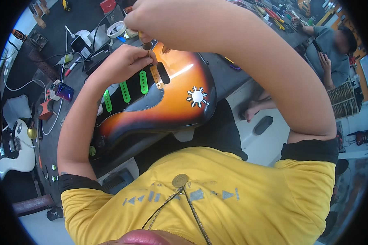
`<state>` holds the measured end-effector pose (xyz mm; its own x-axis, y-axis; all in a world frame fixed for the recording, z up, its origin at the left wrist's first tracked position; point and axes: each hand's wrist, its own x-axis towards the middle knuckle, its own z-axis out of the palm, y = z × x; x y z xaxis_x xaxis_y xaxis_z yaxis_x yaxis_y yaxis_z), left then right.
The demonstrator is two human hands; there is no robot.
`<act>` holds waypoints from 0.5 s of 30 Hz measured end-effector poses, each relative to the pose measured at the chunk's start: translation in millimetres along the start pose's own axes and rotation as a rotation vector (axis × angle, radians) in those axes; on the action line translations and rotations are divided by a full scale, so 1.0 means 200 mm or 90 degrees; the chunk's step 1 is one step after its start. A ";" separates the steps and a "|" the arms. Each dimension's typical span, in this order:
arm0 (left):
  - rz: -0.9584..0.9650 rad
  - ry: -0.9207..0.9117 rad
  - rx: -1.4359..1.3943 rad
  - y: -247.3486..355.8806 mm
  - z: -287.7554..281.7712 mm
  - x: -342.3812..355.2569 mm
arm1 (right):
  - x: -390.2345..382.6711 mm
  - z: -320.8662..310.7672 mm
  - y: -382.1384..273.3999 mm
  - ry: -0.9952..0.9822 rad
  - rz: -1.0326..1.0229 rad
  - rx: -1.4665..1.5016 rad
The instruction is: The person uses a manual screwdriver and a power drill to install screws into the pickguard of an electric guitar, while also wiping the surface with a cloth and handling loose screws from a container.
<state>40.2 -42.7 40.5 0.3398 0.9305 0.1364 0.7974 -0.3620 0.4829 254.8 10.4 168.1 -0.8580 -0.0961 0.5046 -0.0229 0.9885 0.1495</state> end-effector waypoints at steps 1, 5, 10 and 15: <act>-0.007 0.005 0.007 0.01 0.00 0.00 | 0.01 -0.01 0.02 -0.039 -0.028 0.028; -0.003 0.006 0.015 -0.01 0.00 -0.01 | 0.01 -0.03 -0.02 -0.264 0.122 -0.173; 0.026 0.009 0.018 -0.02 0.01 0.01 | -0.05 0.03 0.01 -0.101 0.016 0.035; 0.056 0.056 -0.001 -0.03 0.04 0.00 | 0.02 0.07 0.06 -0.297 -0.016 -0.165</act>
<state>37.9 -41.6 31.0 0.3638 0.8962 0.2540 0.7653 -0.4430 0.4669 243.6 23.8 159.8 -0.9972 0.0005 0.0748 0.0298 0.9198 0.3913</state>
